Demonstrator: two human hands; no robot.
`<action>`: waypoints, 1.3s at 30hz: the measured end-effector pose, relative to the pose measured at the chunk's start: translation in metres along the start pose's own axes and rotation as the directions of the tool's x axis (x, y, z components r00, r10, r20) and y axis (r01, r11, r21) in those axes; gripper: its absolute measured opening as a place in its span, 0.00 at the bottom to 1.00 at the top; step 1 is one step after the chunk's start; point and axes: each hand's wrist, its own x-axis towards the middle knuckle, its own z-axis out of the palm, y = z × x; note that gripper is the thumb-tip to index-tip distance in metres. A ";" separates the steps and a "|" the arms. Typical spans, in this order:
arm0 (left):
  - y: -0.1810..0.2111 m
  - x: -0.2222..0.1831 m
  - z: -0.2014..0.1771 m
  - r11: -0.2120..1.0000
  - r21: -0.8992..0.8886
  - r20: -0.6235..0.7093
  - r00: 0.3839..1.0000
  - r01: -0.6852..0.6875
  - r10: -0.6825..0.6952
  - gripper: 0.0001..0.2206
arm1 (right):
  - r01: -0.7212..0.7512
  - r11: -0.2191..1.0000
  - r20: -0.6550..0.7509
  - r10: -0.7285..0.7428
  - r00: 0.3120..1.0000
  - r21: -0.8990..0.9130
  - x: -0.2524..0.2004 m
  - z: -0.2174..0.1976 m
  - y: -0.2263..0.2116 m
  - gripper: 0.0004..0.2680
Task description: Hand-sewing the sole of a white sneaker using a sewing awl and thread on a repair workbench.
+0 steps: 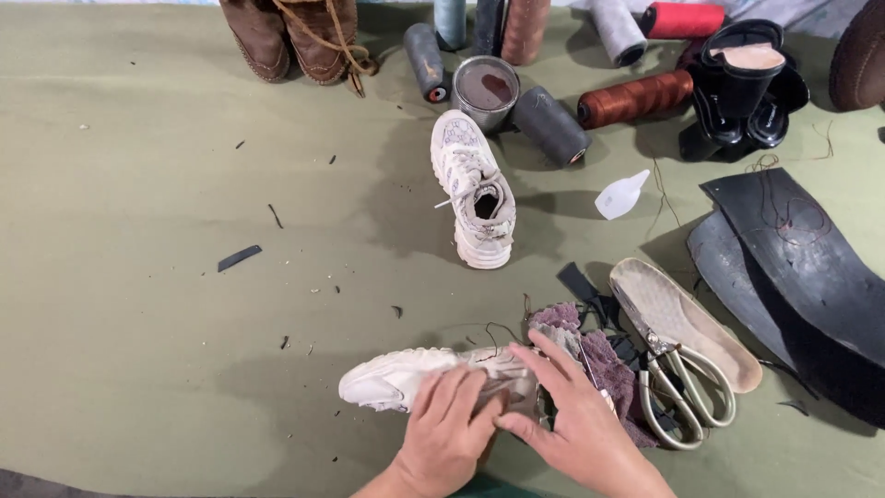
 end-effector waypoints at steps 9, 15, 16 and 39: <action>-0.024 0.009 -0.007 0.969 0.243 0.124 0.989 0.053 -0.085 0.23 | -0.228 0.961 0.111 0.246 0.963 -0.154 0.003 0.007 -0.004 0.32; -0.035 0.019 0.006 0.978 0.206 0.076 0.996 0.024 -0.040 0.19 | -0.208 0.967 0.071 0.220 0.973 -0.146 0.009 0.009 -0.007 0.35; -0.037 0.021 0.008 0.981 0.190 0.072 0.996 0.033 -0.047 0.20 | -0.222 0.961 0.081 0.237 0.968 -0.164 0.011 0.009 -0.010 0.38; -0.093 -0.011 0.077 0.878 0.475 0.298 0.927 0.064 -0.228 0.19 | 0.010 1.000 0.099 -0.013 0.995 0.028 0.044 -0.022 -0.014 0.32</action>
